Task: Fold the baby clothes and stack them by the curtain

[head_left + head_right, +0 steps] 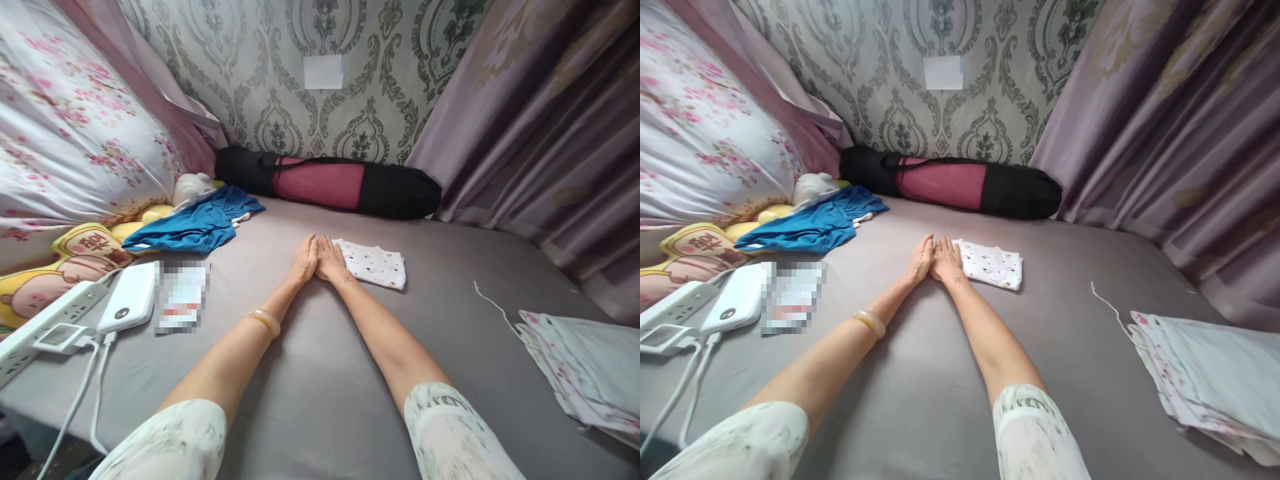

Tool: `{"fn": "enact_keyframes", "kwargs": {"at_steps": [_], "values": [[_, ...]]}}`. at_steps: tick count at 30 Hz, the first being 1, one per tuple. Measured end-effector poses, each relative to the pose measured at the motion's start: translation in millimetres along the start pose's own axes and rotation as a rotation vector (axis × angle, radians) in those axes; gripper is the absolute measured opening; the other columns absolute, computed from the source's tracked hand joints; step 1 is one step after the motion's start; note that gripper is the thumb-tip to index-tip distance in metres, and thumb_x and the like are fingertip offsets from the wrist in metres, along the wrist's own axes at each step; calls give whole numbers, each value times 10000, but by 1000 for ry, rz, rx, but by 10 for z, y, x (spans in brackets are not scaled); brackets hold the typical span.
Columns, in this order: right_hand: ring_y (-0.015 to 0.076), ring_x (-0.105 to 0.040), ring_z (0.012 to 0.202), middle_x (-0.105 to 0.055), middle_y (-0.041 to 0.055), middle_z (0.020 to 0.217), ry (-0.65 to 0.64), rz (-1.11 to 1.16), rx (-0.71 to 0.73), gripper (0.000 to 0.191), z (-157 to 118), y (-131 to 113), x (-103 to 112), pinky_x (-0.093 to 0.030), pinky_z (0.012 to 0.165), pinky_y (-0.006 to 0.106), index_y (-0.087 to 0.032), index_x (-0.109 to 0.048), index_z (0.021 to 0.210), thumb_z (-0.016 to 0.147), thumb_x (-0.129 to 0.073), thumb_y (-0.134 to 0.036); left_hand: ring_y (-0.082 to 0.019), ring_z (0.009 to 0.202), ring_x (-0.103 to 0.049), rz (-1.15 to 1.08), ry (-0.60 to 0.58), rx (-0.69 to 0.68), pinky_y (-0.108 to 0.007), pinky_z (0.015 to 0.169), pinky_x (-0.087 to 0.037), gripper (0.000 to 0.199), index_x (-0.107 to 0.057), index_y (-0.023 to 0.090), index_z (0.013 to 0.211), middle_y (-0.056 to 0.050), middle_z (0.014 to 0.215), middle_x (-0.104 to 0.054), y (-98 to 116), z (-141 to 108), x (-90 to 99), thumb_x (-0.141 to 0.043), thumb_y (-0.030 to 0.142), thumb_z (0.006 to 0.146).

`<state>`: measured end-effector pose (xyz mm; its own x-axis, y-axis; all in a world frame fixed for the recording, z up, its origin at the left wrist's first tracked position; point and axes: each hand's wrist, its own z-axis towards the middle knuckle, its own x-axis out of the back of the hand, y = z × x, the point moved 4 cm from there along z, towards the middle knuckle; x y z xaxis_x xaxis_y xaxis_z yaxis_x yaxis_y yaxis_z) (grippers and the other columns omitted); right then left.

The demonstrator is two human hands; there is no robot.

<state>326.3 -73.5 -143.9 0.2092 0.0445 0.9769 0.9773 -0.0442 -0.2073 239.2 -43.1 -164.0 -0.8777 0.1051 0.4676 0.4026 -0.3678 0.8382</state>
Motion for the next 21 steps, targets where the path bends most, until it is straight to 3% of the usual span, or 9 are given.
{"fn": "enact_keyframes", "kwargs": {"at_steps": [5,12,18,21], "values": [[231,-63,1499,-106,115,1631,-29,7,0,625,-19,-20,-42,-65,1200,434,-56,-185,1548,973,-228,-297,-224,1371,-431,5,-17,-11,-355,1178,-281,583,-483,98,1391,-140,1450,-500,-8,4,-15,-248,456,995],[203,-118,1494,-150,103,1625,-15,168,10,617,-46,116,131,-103,1200,412,-78,-193,1550,997,-132,-345,-227,1351,-455,81,-40,-47,-369,1150,-322,572,-471,99,1391,-153,1434,-513,14,-5,-17,-214,433,1005],[234,-155,1484,-235,94,1605,158,12,-70,568,-302,484,260,-58,1193,501,-124,-321,1512,972,-242,-281,-213,1446,-303,410,-191,-347,-426,1208,-158,472,-489,190,1391,-89,1492,-463,273,-183,-102,-357,380,980],[238,-197,1471,-282,87,1591,160,-22,-69,547,-429,585,186,-78,1187,494,-152,-368,1494,986,-232,-299,-217,1461,-268,506,-245,-377,-463,1207,-119,458,-489,215,1396,-81,1513,-435,304,-232,-141,-338,361,989]]}}
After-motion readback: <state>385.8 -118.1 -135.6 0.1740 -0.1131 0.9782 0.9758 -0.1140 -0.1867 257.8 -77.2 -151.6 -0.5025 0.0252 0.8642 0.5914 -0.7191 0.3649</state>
